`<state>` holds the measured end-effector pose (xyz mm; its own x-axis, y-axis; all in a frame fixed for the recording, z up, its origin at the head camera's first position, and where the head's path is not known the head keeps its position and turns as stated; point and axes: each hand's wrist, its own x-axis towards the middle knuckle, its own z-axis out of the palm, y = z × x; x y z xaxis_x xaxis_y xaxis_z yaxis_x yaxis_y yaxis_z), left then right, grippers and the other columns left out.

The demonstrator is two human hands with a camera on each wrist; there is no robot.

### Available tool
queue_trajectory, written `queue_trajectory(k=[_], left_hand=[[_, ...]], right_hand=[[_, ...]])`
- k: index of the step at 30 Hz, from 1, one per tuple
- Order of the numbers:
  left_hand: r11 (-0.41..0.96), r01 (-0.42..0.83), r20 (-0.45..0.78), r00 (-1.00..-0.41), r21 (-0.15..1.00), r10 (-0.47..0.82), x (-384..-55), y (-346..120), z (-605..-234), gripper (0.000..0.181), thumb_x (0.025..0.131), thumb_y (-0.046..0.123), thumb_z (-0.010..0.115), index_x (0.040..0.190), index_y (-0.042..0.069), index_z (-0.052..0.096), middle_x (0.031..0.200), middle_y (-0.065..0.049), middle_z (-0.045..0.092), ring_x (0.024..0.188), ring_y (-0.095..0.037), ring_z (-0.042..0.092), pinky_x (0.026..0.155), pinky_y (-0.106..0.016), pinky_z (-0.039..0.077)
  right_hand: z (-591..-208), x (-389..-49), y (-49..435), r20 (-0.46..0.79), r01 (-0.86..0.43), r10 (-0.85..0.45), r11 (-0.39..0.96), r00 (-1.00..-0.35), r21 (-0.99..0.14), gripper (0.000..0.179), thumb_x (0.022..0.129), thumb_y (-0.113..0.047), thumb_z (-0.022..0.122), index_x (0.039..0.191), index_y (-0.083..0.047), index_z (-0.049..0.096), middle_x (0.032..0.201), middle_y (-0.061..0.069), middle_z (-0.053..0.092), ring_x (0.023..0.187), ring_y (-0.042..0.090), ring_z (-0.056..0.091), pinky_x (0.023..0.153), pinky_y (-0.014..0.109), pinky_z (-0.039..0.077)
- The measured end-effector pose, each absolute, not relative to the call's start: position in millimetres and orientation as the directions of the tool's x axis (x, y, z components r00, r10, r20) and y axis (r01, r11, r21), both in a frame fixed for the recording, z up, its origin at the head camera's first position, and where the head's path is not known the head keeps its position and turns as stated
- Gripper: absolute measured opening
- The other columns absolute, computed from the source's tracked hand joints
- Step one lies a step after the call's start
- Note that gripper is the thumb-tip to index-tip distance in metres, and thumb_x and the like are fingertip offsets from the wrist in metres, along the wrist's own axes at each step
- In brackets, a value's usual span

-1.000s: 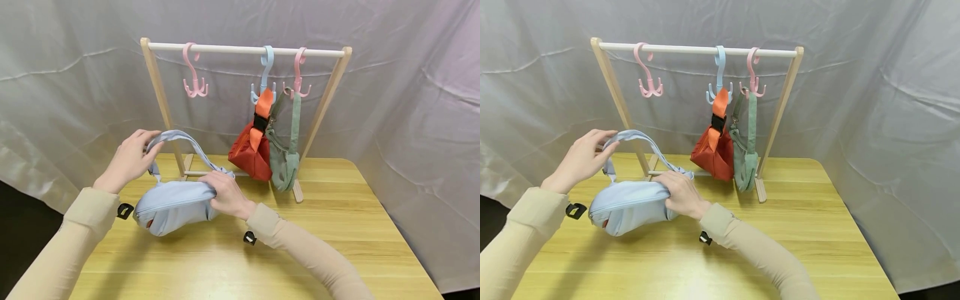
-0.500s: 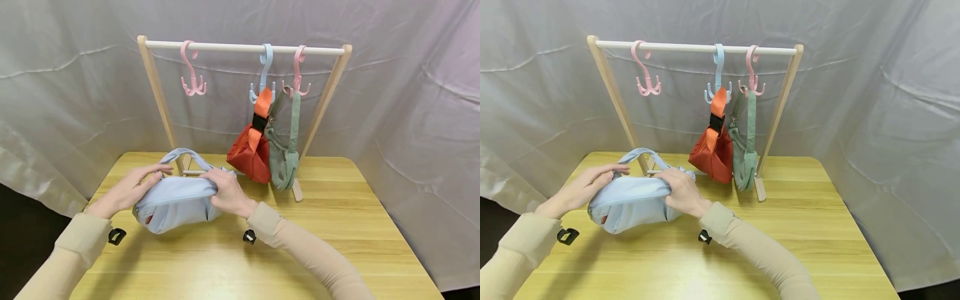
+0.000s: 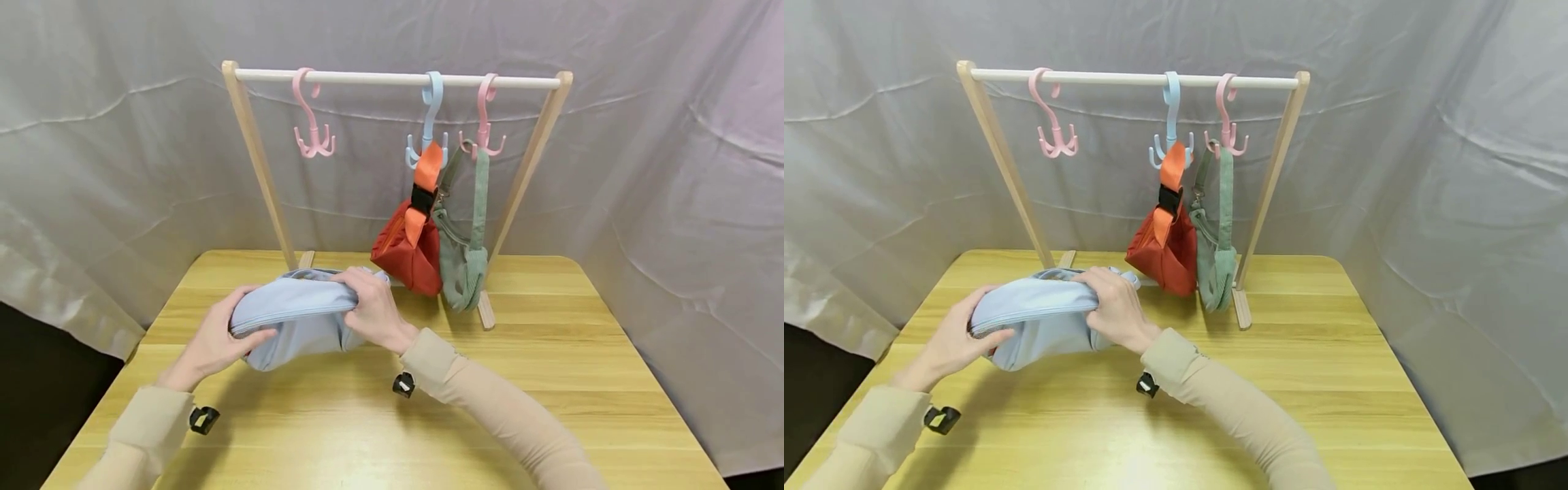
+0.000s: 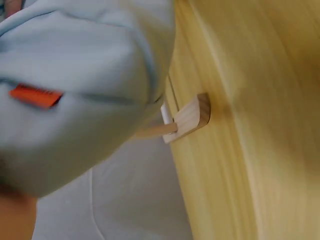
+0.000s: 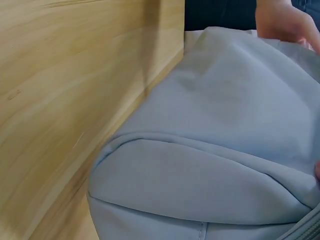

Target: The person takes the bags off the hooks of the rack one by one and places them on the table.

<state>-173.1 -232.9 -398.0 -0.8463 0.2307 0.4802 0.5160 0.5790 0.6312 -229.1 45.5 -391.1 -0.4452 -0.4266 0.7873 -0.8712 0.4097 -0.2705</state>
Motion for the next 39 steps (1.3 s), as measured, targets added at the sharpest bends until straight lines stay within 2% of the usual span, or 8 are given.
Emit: queue_trajectory(k=[3, 10, 15, 21, 24, 28, 32, 39], left_hand=[[0.575, 0.492, 0.531, -0.839, 0.654, 0.114, -174.7, -226.4, -403.2, 0.039, 0.08, 0.0, 0.078, 0.118, 0.002, 0.066, 0.104, -0.008, 0.071, 0.093, 0.01, 0.056, 0.084, -0.007, 0.042], [0.515, 0.518, 0.632, -0.773, 0.683, -0.06, -180.2, -219.9, -412.0, 0.013, 0.08, -0.01, 0.069, 0.088, 0.001, 0.071, 0.081, 0.03, 0.06, 0.069, 0.008, 0.053, 0.067, -0.009, 0.042], [0.444, 0.551, 0.656, -0.745, 0.707, -0.12, -180.7, -220.9, -414.9, 0.012, 0.082, -0.015, 0.066, 0.086, -0.005, 0.069, 0.078, 0.027, 0.061, 0.065, 0.007, 0.053, 0.064, -0.009, 0.042], [0.41, 0.562, 0.662, -0.733, 0.719, -0.157, -178.4, -229.0, -413.2, 0.017, 0.081, -0.018, 0.064, 0.084, -0.002, 0.069, 0.077, 0.026, 0.063, 0.065, 0.007, 0.054, 0.065, -0.009, 0.043], [0.382, 0.578, 0.671, -0.721, 0.721, -0.174, -177.6, -233.0, -413.3, 0.036, 0.08, -0.019, 0.064, 0.087, 0.014, 0.073, 0.081, 0.027, 0.066, 0.069, 0.008, 0.058, 0.068, -0.008, 0.045], [0.347, 0.606, 0.687, -0.698, 0.716, -0.2, -177.4, -236.8, -411.7, 0.051, 0.079, -0.02, 0.062, 0.094, 0.028, 0.073, 0.085, 0.027, 0.069, 0.072, 0.009, 0.06, 0.07, -0.008, 0.046], [0.352, 0.612, 0.698, -0.682, 0.708, -0.218, -178.5, -238.0, -410.6, 0.053, 0.08, -0.019, 0.061, 0.093, 0.031, 0.072, 0.082, 0.027, 0.068, 0.07, 0.009, 0.058, 0.068, -0.009, 0.045], [0.368, 0.582, 0.684, -0.674, 0.725, -0.28, -177.9, -236.4, -413.2, 0.039, 0.083, -0.011, 0.064, 0.088, 0.027, 0.073, 0.078, 0.022, 0.067, 0.068, 0.009, 0.056, 0.068, -0.009, 0.044]], right_hand=[[-390.6, -228.7, 44.5, 0.79, -0.867, -0.413, 0.409, -0.453, -0.283, 0.049, 0.058, 0.016, 0.062, 0.102, -0.004, 0.07, 0.094, 0.007, 0.072, 0.088, 0.021, 0.067, 0.083, 0.033, 0.054], [-390.6, -227.8, 45.0, 0.754, -0.851, -0.419, 0.388, -0.505, -0.354, 0.047, 0.063, 0.012, 0.067, 0.107, -0.003, 0.07, 0.099, 0.009, 0.073, 0.093, 0.021, 0.069, 0.084, 0.031, 0.056], [-388.2, -229.6, 51.2, 0.685, -0.83, -0.469, 0.321, -0.558, -0.457, 0.046, 0.074, -0.003, 0.082, 0.117, -0.004, 0.066, 0.114, 0.01, 0.071, 0.107, 0.022, 0.067, 0.096, 0.031, 0.053], [-386.2, -233.6, 61.9, 0.623, -0.783, -0.501, 0.212, -0.601, -0.585, 0.072, 0.071, -0.021, 0.093, 0.132, -0.01, 0.057, 0.129, 0.006, 0.064, 0.121, 0.021, 0.06, 0.104, 0.032, 0.048], [-386.1, -238.1, 67.0, 0.564, -0.71, -0.519, 0.125, -0.642, -0.693, 0.076, 0.077, -0.022, 0.089, 0.141, -0.012, 0.05, 0.136, 0.009, 0.06, 0.129, 0.025, 0.056, 0.109, 0.039, 0.046], [-390.1, -248.8, 70.9, 0.488, -0.594, -0.581, -0.009, -0.652, -0.805, 0.079, 0.087, -0.048, 0.076, 0.147, -0.008, 0.042, 0.138, 0.019, 0.06, 0.131, 0.024, 0.057, 0.112, 0.039, 0.044], [-398.3, -256.4, 71.1, 0.391, -0.412, -0.664, -0.136, -0.637, -0.901, 0.099, 0.083, -0.07, 0.066, 0.149, -0.001, 0.039, 0.131, 0.01, 0.063, 0.117, 0.011, 0.063, 0.1, 0.025, 0.048], [-412.3, -260.5, 61.4, 0.318, -0.089, -0.754, -0.329, -0.575, -0.94, 0.115, 0.08, -0.071, 0.067, 0.151, 0.01, 0.025, 0.13, -0.012, 0.06, 0.113, 0.004, 0.06, 0.096, 0.022, 0.049]])
